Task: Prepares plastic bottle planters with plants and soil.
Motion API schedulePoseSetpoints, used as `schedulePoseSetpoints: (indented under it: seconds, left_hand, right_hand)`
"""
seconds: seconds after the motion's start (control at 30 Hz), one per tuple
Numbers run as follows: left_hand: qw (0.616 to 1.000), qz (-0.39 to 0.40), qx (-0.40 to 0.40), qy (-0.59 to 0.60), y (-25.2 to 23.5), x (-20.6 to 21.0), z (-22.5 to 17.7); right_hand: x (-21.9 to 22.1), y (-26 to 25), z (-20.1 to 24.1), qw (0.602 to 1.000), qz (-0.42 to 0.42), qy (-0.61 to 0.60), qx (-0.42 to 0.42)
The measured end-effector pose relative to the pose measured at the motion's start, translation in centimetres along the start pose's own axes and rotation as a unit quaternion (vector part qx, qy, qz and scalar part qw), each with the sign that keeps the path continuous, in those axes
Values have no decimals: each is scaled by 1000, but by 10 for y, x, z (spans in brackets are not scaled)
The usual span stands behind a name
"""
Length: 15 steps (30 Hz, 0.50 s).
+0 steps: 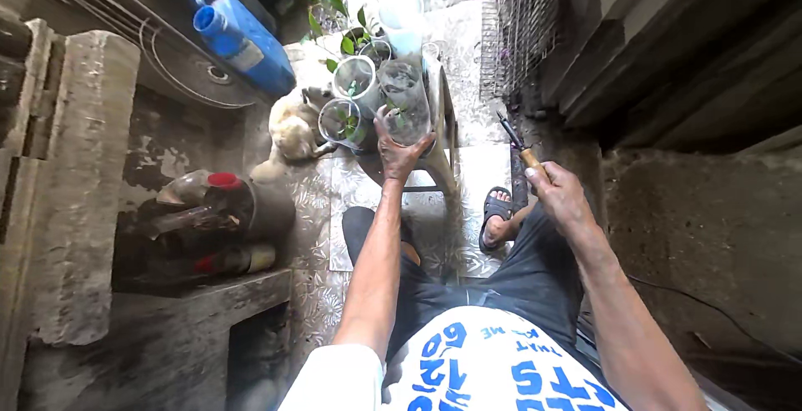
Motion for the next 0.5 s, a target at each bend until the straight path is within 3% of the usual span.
schedulePoseSetpoints:
  seconds: [0.23, 0.33, 0.5]
  left_hand:
    - [1000, 18, 23, -12, -9, 4, -5]
    - [999, 32, 26, 6, -1, 0, -32]
    - [995, -15, 28, 94, -15, -33, -102]
  right_hand:
    - [5, 9, 0, 1000, -4, -26, -17]
    - [2, 21, 4, 998, -6, -53, -40]
    - [-6, 41, 15, 986, 16, -137, -94]
Point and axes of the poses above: each hand's wrist, its own y-axis away from the middle knuckle, its own x-axis out of the palm, z = x × y, the point moved 3 cm from there along -y, towards the middle knuckle, and after that the axes turned 10 degrees about z, right-handed, at the moved point
